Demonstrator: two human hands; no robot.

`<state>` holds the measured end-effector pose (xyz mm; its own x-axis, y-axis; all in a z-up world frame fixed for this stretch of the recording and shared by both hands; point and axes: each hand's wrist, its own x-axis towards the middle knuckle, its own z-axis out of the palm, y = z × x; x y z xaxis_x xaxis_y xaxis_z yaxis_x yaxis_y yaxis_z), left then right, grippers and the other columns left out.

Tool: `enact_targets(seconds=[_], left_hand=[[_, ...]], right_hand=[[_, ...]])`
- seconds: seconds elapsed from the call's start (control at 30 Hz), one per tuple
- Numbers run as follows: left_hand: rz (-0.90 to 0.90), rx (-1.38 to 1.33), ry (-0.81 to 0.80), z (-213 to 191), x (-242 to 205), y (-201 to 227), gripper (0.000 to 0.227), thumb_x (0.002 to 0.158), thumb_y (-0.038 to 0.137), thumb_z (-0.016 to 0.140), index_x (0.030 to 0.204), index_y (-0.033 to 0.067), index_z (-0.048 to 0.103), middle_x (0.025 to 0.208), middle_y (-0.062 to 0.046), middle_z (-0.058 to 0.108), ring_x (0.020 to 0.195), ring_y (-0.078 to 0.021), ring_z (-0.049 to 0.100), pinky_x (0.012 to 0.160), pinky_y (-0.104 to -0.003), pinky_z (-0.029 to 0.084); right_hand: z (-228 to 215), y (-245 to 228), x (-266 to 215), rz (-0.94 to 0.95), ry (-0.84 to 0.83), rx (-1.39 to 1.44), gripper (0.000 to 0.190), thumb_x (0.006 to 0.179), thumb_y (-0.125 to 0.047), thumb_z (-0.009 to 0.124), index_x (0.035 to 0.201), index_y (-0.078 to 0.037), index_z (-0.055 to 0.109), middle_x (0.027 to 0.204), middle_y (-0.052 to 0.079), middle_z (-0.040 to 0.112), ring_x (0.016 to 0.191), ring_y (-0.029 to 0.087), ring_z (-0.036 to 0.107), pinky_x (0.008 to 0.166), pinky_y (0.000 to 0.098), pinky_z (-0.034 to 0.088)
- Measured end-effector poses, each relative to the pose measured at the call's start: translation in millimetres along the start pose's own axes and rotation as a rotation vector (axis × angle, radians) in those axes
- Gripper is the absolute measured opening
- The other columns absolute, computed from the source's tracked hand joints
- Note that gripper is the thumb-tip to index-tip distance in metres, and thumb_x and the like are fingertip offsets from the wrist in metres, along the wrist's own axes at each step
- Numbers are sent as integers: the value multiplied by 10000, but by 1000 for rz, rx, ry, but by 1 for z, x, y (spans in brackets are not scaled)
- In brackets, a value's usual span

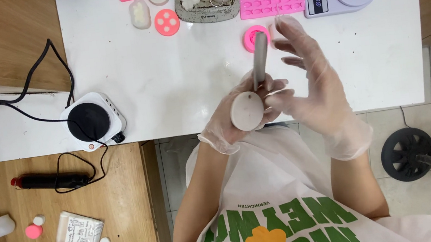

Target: Removing hardened scented wax shapes from silicone molds and organizing them on shelves.

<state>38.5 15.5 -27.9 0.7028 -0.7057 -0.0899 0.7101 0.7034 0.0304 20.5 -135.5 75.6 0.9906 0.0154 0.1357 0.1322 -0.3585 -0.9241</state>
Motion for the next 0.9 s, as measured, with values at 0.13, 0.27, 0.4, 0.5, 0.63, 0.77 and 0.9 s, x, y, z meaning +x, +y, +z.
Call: enact_targets(seconds=[0.13,0.27,0.4,0.5,0.63,0.77,0.9], left_hand=[[-127,507,254,13,8,-5,672,874,127,631,1511,42,434,1222,-153,606,1125,-330,658,875,-373,619],[-238,397,430,8,19,-15,381,1010,395,592,1101,27,625,917,-65,615,1012,-378,732,618,-286,606],[-265,451,430,8,18,-25,568,934,412,633,1357,35,602,1160,-186,681,921,-294,704,673,-347,609],[-251,561,465,6,19,-31,613,922,477,580,1280,-20,599,1142,-236,664,972,-335,700,698,-351,584],[-301,312,252,-19,17,-27,592,1032,531,480,1290,7,581,1143,-175,693,1068,-347,702,696,-311,551],[-392,-17,153,-32,12,-23,676,1029,611,467,1371,39,577,1281,-207,665,1233,-395,622,973,-508,554],[-347,-110,276,-24,1,-16,662,1005,579,503,1407,56,564,1306,-193,647,1292,-399,576,1074,-609,442]], right_hand=[[-8,-4,1,74,-101,-158,963,664,-14,830,1521,-73,395,1518,181,517,1390,310,540,1107,437,481],[-23,6,-6,193,-95,22,788,842,23,665,1547,-50,322,1480,258,520,1335,362,578,1089,462,517],[-23,3,-9,414,-123,234,941,768,103,650,1584,-107,230,1379,293,563,997,331,739,766,384,697],[-22,8,-14,567,-11,240,788,872,9,595,1586,-181,323,1166,184,670,952,261,745,820,363,678],[-26,17,-18,632,115,264,646,912,-63,464,1553,-42,379,1419,232,557,1258,330,567,1035,434,461],[-35,57,-26,630,217,447,559,974,-54,465,1523,28,403,1409,312,541,1288,436,576,1055,533,489],[-37,92,-27,634,268,568,581,977,-32,482,1540,31,348,1453,345,478,1295,434,568,1029,478,530]])
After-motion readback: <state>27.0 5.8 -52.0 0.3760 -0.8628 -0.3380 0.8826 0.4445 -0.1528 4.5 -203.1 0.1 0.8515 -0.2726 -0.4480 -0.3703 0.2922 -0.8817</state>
